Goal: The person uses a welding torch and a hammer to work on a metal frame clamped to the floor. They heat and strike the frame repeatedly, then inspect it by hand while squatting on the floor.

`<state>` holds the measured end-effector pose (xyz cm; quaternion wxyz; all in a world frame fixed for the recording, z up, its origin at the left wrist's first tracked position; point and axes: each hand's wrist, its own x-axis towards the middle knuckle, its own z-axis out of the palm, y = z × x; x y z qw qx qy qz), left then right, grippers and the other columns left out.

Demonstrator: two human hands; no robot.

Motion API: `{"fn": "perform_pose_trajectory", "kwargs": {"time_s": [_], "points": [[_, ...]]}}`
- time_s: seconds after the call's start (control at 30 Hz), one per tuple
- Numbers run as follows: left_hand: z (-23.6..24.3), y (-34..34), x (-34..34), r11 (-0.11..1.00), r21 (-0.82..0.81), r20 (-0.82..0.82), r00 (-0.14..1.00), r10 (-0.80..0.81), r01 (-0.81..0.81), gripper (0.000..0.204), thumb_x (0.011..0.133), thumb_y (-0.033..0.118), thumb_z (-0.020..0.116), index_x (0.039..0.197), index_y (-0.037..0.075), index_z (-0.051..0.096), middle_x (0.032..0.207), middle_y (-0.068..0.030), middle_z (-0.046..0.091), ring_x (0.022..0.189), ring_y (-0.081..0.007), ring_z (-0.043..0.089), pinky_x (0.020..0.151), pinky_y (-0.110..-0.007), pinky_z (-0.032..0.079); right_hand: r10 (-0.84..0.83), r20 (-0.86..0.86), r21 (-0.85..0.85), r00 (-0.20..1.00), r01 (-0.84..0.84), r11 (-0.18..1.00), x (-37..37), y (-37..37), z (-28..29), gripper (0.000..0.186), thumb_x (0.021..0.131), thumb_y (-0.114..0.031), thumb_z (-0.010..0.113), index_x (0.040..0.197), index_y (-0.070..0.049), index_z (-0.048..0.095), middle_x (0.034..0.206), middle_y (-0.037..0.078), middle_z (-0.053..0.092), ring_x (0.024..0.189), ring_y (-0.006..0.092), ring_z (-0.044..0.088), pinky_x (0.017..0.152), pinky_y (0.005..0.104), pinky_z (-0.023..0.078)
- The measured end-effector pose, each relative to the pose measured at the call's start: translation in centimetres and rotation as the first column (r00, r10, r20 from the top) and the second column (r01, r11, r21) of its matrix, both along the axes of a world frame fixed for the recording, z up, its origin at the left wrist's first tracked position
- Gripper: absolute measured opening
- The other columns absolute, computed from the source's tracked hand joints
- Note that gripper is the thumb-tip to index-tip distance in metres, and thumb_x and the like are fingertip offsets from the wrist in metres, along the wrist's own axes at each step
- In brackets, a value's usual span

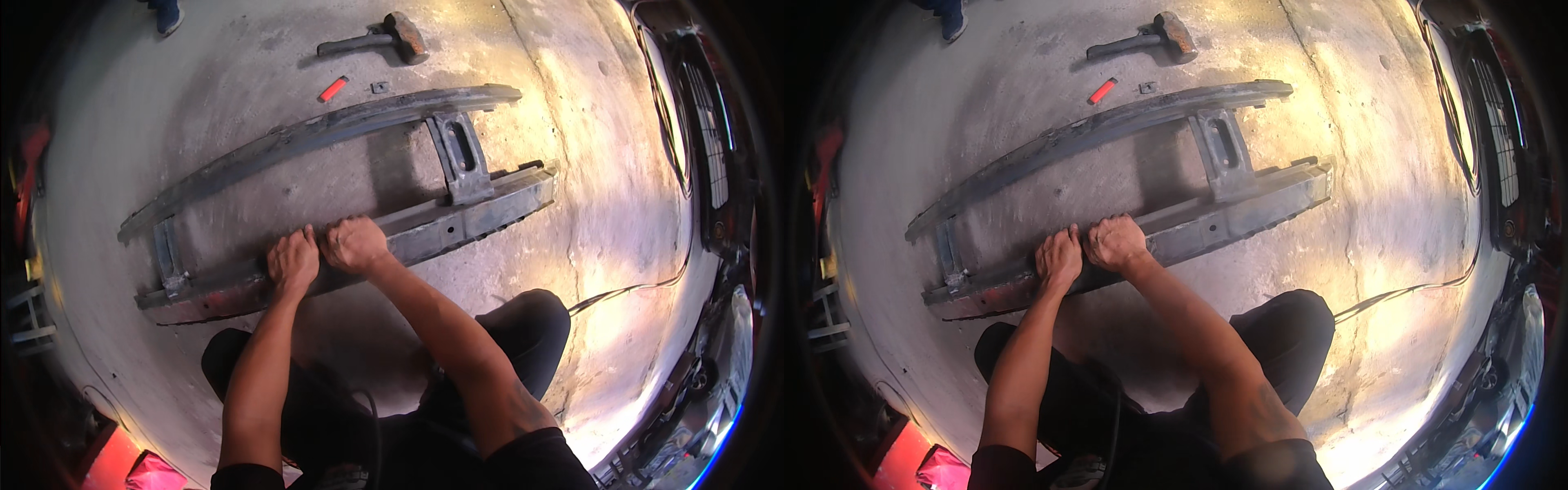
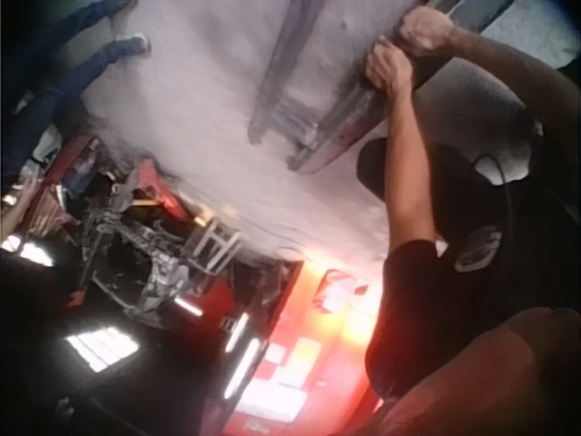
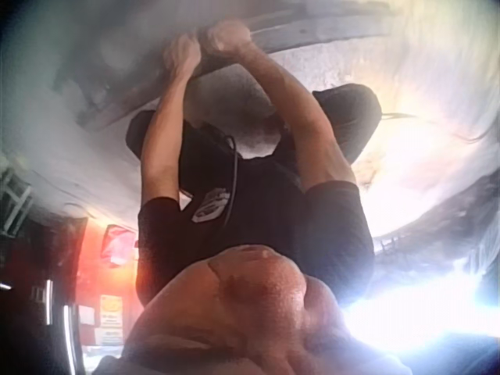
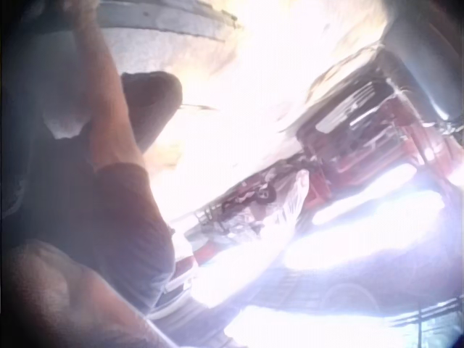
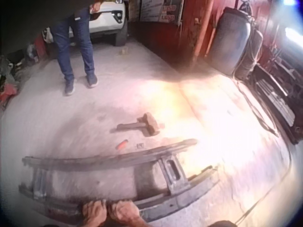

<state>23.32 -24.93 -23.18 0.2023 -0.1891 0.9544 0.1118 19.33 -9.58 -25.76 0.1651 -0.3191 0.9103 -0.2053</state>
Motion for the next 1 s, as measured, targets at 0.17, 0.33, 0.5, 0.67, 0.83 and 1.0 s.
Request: {"fn": "perform_pose_trajectory", "kwargs": {"time_s": [0.17,0.33,0.5,0.67,0.83,1.0], "points": [[1.4,0.5,-0.8,1.0,0.024,0.132,0.991,-0.011,0.008,0.057,0.113,0.044,0.036,0.117,0.002,0.074,0.116,-0.028,0.072,0.115,-0.0468,0.065,0.104,-0.056,0.047,-0.055,0.025,-0.027,0.998,0.056,0.998,0.0,0.0,1.0,0.032,0.095,-0.034,0.059,0.079,-0.011,0.073,0.078,0.015,0.076,0.077,0.0333,0.074,0.075,0.0452,0.056],[1.2,0.3,-0.6,1.0,-0.013,0.09,0.996,-0.015,0.017,0.057,0.112,0.044,0.038,0.111,0.002,0.076,0.112,-0.0294,0.072,0.111,-0.0489,0.066,0.101,-0.057,0.049,-0.083,-0.006,-0.054,0.997,0.082,0.995,0.2,-0.2,1.0,0.03,0.096,-0.031,0.056,0.084,-0.01,0.073,0.084,0.016,0.077,0.083,0.0335,0.074,0.078,0.0452,0.055],[0.6,0.3,-0.4,0.998,-0.05,0.037,0.998,-0.044,0.045,0.057,0.112,0.043,0.037,0.107,0.002,0.077,0.109,-0.0293,0.073,0.108,-0.0494,0.068,0.1,-0.057,0.05,-0.118,-0.034,-0.06,0.992,0.116,0.992,0.9,0.4,0.4,0.025,0.095,-0.029,0.058,0.097,-0.007,0.07,0.096,0.016,0.076,0.094,0.0321,0.073,0.089,0.0443,0.054],[0.9,0.4,-0.5,0.997,-0.058,0.058,0.998,-0.038,0.042,0.057,0.112,0.043,0.037,0.108,0.002,0.077,0.11,-0.0294,0.073,0.109,-0.049,0.067,0.1,-0.056,0.05,-0.137,-0.043,-0.082,0.99,0.133,0.988,1.2,0.3,0.5,0.024,0.095,-0.026,0.057,0.1,-0.007,0.071,0.096,0.015,0.075,0.094,0.0319,0.073,0.088,0.0441,0.053],[1.1,0.7,-0.7,0.999,-0.025,0.091,0.996,-0.02,0.022,0.057,0.113,0.043,0.037,0.111,0.003,0.077,0.112,-0.0292,0.073,0.112,-0.048,0.067,0.103,-0.056,0.049,-0.121,0.021,-0.05,0.992,0.122,0.991,0.7,0.3,0.8,0.024,0.094,-0.026,0.058,0.101,-0.007,0.072,0.096,0.015,0.076,0.093,0.0314,0.073,0.088,0.0441,0.053],[0.7,0.4,-0.5,0.999,-0.036,0.106,0.994,-0.028,0.032,0.057,0.113,0.044,0.036,0.114,0.004,0.076,0.114,-0.0285,0.073,0.113,-0.0465,0.066,0.104,-0.055,0.048,-0.107,0.066,-0.019,0.992,0.108,0.994,0.4,0.1,1.2,0.026,0.094,-0.029,0.059,0.101,-0.008,0.072,0.095,0.015,0.077,0.092,0.0311,0.074,0.087,0.0443,0.054]]}}
